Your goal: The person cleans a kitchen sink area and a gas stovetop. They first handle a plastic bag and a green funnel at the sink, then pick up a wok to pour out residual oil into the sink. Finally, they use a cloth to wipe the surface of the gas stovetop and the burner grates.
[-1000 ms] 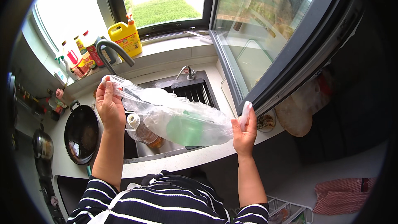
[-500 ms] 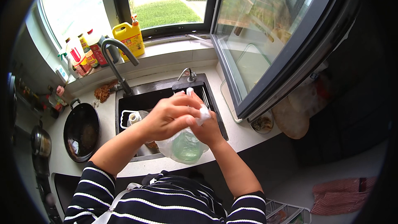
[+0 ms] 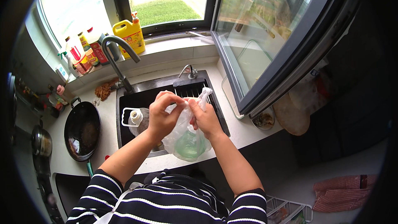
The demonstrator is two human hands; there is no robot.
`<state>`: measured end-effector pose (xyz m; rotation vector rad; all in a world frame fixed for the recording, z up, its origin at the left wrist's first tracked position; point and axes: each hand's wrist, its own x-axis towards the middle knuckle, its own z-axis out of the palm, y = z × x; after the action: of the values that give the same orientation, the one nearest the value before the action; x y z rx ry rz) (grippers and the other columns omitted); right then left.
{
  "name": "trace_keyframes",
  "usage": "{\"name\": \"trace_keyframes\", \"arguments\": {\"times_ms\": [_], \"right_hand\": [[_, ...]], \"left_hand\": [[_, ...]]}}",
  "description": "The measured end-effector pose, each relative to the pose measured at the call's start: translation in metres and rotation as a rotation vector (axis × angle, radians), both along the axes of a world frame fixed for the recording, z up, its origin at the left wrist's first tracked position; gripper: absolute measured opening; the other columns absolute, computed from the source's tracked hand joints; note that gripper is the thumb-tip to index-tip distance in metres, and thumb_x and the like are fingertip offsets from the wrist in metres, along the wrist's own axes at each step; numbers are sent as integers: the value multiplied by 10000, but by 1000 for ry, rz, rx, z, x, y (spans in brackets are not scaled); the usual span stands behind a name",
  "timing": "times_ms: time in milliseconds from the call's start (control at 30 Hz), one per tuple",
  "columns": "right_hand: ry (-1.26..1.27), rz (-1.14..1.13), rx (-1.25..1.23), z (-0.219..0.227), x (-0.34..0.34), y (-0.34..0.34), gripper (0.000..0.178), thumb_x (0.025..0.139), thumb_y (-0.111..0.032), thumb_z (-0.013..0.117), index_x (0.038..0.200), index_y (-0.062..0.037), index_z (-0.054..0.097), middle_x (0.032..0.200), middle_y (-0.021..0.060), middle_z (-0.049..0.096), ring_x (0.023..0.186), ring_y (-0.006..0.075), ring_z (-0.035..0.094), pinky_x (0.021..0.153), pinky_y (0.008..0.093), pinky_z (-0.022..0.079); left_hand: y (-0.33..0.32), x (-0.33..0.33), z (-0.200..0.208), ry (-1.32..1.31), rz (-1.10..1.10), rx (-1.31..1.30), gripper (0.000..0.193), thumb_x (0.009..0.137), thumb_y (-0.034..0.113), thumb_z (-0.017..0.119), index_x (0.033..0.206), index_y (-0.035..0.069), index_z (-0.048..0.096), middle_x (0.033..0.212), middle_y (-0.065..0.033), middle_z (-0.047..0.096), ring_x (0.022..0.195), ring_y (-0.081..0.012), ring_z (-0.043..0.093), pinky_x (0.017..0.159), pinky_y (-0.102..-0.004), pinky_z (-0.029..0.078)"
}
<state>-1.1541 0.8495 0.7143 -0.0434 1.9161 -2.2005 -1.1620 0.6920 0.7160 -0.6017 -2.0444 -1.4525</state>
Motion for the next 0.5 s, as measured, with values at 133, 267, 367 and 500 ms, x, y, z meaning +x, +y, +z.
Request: {"name": "trace_keyframes", "arguments": {"times_ms": [133, 267, 367, 500], "right_hand": [[-82, 77, -130, 4, -4, 14, 260, 946, -258, 598, 1022, -24, 681, 662, -21, 560, 494, 51, 450, 446, 201, 348], [-42, 249, 24, 23, 4, 19, 128, 816, -131, 718, 907, -45, 689, 685, -20, 592, 575, 54, 510, 491, 205, 380], [14, 352, 241, 27, 10, 19, 103, 746, -73, 709, 846, -59, 688, 734, -10, 626, 666, 69, 574, 581, 226, 449], [690, 153, 909, 20, 19, 3, 150, 732, -98, 691, 810, -49, 572, 784, 92, 624, 752, 270, 620, 673, 356, 494]], "left_hand": [[-6, 20, -1, 249, -215, -242, 644, 655, 92, 820, 1212, 77, 496, 1119, -106, 599, 935, -285, 595, 903, -426, 455], [-19, 12, -14, -131, -312, -133, 825, 650, -43, 704, 1388, 68, 353, 1236, -162, 540, 1049, -352, 585, 904, -420, 457], [-30, 0, -17, -127, -507, -340, 523, 722, 75, 699, 1221, 49, 544, 955, -130, 644, 829, -283, 643, 744, -333, 512], [-27, 4, -16, -451, -436, -428, 443, 697, 73, 661, 1134, 45, 588, 894, -132, 647, 758, -303, 645, 710, -328, 508]]}}
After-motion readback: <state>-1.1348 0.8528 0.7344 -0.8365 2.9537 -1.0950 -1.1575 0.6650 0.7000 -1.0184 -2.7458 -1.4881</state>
